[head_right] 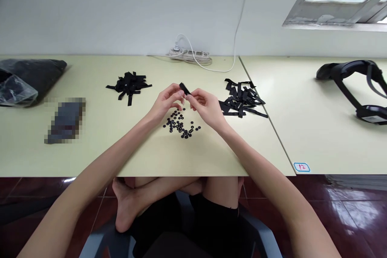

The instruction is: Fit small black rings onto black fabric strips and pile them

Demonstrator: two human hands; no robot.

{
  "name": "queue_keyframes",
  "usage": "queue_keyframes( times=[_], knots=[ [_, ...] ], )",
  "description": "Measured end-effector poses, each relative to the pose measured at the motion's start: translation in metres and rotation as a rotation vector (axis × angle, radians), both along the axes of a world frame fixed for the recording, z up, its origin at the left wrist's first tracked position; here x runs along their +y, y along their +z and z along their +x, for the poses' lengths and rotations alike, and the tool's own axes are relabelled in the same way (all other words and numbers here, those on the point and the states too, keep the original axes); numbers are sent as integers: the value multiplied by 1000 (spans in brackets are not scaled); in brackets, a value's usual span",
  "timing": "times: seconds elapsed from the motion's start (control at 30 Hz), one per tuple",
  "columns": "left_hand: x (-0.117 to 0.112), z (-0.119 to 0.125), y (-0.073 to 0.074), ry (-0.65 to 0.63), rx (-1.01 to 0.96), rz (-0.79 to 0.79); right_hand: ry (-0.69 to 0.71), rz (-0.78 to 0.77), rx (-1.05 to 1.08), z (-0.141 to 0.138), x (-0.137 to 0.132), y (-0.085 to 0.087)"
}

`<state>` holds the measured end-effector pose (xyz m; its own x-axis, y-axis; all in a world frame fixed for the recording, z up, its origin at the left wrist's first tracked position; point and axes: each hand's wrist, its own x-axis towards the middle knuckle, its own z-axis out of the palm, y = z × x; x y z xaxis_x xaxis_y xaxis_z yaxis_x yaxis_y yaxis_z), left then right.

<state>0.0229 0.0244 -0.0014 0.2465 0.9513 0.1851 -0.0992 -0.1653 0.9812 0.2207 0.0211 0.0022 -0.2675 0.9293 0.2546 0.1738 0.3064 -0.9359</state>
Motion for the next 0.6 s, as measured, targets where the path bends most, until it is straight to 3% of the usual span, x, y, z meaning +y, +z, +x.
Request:
queue_keyframes(
  times=[0.13, 0.33, 0.6],
  knots=[
    [4, -3, -3, 61, 2, 12, 31, 12, -93, -2, -2, -5],
    [17, -12, -12, 204, -108, -113, 59, -6, -109, -1, 1, -7],
    [24, -15, -9, 292, -358, -237, 126, 3, -164, -3, -2, -7]
  ],
)
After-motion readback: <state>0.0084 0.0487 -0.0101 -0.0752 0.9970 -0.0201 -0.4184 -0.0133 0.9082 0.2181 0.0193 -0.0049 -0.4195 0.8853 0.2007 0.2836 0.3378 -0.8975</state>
